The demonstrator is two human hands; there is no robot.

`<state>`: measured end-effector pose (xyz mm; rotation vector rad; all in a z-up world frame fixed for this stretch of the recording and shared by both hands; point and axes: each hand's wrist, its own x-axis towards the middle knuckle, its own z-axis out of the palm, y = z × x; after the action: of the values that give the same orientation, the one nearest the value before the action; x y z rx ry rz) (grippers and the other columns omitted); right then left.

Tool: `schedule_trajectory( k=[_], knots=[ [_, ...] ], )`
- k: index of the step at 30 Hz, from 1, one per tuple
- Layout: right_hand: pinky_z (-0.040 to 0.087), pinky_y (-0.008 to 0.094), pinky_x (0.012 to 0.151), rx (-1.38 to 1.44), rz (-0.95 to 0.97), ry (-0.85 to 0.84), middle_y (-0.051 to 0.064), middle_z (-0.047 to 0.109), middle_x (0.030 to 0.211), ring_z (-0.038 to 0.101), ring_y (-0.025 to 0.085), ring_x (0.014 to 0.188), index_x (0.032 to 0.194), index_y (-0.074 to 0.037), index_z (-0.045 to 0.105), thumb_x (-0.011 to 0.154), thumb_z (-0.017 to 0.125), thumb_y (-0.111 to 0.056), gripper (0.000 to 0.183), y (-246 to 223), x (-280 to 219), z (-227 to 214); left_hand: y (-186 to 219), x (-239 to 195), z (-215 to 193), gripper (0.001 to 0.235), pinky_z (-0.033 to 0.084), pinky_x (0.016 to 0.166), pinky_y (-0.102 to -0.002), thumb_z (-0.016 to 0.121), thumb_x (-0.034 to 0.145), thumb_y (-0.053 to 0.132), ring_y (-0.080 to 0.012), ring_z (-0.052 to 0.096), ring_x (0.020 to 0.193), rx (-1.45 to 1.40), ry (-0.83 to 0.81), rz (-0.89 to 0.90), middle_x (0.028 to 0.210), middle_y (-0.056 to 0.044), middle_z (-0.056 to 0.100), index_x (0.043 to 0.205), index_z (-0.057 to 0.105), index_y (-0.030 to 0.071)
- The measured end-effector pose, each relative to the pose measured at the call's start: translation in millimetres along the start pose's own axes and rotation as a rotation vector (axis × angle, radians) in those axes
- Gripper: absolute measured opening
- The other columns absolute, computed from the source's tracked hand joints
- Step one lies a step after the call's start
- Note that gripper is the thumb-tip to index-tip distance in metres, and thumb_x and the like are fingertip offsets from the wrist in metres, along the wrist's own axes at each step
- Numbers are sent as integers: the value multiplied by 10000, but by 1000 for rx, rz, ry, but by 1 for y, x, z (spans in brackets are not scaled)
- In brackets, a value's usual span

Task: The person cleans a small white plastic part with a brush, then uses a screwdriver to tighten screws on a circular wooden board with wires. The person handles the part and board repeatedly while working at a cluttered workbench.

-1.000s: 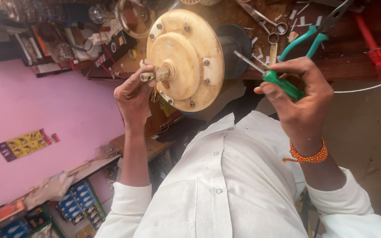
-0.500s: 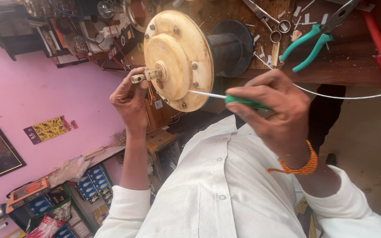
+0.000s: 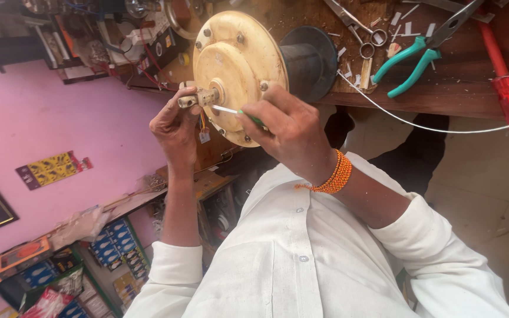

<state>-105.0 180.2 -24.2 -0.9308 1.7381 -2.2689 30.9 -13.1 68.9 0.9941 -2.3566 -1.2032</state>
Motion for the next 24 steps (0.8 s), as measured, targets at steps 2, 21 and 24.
schedule_trajectory(
  k=[2, 21, 24],
  knots=[
    [577, 280, 616, 50, 32, 39, 61, 635, 922, 671, 136, 731, 1038, -39, 721, 967, 818, -97, 133, 3, -1, 1, 0, 2, 6, 298, 549, 688, -224, 767, 943, 15, -59, 661, 883, -49, 9, -39, 1056, -25, 750, 1235, 712, 1],
    [417, 244, 609, -117, 264, 73, 32, 631, 839, 547, 78, 690, 963, -11, 774, 958, 805, -84, 79, -14, 0, -1, 3, 12, 23, 327, 580, 597, -197, 789, 951, -30, -62, 717, 843, -74, -98, 172, 1041, -41, 765, 1246, 748, 105],
    [411, 246, 632, -69, 341, 89, 20, 619, 830, 540, 77, 724, 941, -10, 761, 973, 795, -98, 100, -12, -2, -2, 4, 14, 23, 326, 598, 603, -197, 786, 946, -20, -72, 735, 861, -85, -105, 164, 1073, -49, 774, 1240, 747, 113]
  ],
)
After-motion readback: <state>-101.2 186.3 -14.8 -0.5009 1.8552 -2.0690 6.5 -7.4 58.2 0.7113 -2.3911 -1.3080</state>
